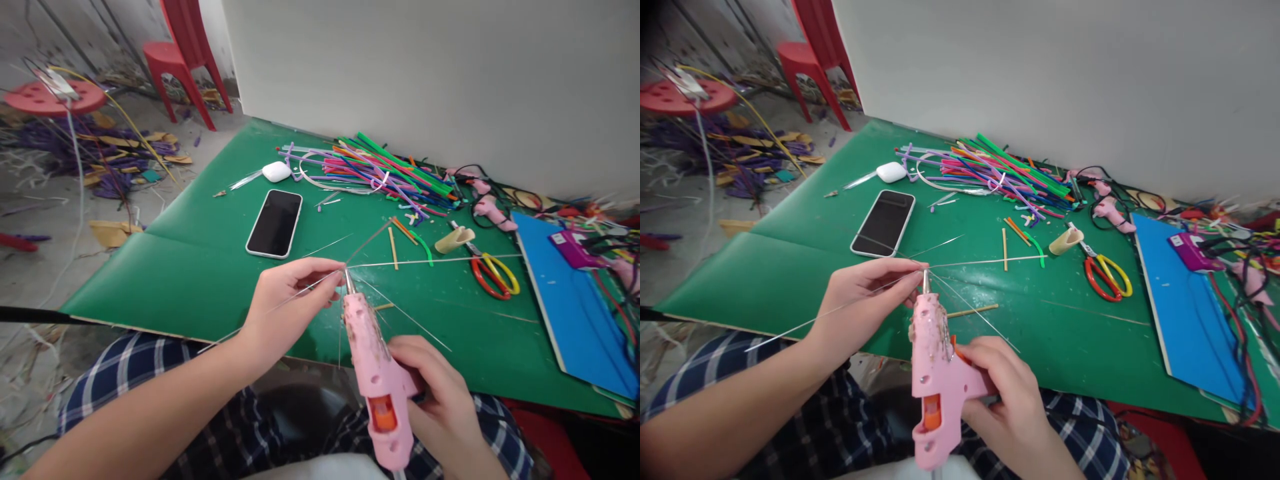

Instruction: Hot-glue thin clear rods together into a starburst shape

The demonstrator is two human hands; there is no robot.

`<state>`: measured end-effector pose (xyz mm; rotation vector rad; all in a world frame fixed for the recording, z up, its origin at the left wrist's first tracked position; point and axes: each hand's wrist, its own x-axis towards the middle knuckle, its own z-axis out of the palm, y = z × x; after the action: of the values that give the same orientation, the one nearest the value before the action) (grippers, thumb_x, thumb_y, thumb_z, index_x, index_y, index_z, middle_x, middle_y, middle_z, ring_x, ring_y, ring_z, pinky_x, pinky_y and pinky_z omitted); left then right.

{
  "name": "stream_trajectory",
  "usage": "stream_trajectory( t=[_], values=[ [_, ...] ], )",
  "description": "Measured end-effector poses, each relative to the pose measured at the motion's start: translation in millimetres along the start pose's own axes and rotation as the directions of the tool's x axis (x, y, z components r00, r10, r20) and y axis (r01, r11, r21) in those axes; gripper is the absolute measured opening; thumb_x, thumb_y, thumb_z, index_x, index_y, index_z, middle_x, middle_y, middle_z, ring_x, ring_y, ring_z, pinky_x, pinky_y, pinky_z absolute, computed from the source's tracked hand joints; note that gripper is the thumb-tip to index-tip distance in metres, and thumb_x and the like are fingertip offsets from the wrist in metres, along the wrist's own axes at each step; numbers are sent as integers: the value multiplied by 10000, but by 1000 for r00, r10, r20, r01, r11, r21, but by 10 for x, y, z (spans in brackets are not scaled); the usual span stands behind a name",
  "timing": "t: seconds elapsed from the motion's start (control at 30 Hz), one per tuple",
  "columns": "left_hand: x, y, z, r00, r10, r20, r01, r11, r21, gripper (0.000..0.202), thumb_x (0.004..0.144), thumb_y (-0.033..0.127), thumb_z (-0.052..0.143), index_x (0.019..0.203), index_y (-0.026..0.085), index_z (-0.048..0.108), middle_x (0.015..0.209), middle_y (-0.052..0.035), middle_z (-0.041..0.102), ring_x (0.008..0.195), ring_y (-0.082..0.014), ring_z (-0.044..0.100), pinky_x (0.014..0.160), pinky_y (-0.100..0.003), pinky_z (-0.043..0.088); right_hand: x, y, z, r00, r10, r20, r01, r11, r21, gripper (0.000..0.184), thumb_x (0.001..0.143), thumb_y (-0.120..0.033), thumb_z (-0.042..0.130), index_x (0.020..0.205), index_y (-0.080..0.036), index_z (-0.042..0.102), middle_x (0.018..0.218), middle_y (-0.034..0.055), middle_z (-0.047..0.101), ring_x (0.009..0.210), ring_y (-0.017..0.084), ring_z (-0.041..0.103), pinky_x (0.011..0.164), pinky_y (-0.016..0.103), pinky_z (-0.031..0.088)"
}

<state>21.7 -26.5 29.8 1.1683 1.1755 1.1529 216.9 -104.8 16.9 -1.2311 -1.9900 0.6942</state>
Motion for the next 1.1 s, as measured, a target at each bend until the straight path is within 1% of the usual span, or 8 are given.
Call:
stream_trajectory(
  t=[0.2, 0.33, 0.6, 0.8, 1.1],
  values=[
    [-10, 12, -2, 1000, 1, 3, -1, 1000, -14, 105, 727, 236, 636, 817, 219, 688, 721, 16, 697, 582, -97, 630, 550, -169, 539, -6, 7, -4, 1000, -1, 13, 1, 1000, -2, 339, 730, -115, 551, 1041, -242, 508, 909, 40, 588, 795, 167, 582, 653, 252, 484],
    [-10, 12, -6, 1000, -3, 7, 4, 1000, -18, 103, 728, 237, 636, 815, 217, 687, 730, 15, 698, 583, -97, 630, 550, -171, 538, -7, 8, -3, 1000, -4, 8, 4, 1000, -1, 340, 730, -122, 556, 1045, -241, 510, 913, 44, 590, 792, 173, 585, 645, 257, 486],
    [1, 5, 2, 1000, 3, 6, -3, 1000, -11, 110, 723, 241, 641, 817, 216, 692, 722, 13, 697, 588, -101, 636, 547, -167, 542, -14, 3, -6, 1000, -9, 6, 9, 1000, -11, 368, 732, -111, 565, 1069, -246, 505, 949, 45, 582, 859, 177, 577, 707, 256, 486],
    [-5, -2, -1, 1000, 21, -4, -21, 1000, -5, 109, 718, 226, 642, 812, 202, 693, 698, 9, 695, 562, -102, 632, 537, -176, 546, -11, -12, -15, 1000, 8, 21, -9, 1000, 12, 379, 727, -88, 553, 1066, -250, 504, 958, 25, 571, 866, 151, 564, 732, 220, 467],
    [13, -29, 2, 999, 51, -4, -51, 999, -20, 96, 720, 215, 649, 804, 214, 696, 708, 15, 697, 568, -93, 636, 538, -153, 546, -5, -17, -9, 999, 21, 34, -22, 1000, 11, 412, 712, -74, 567, 1072, -260, 496, 973, 9, 560, 885, 137, 554, 747, 198, 457]
  ],
)
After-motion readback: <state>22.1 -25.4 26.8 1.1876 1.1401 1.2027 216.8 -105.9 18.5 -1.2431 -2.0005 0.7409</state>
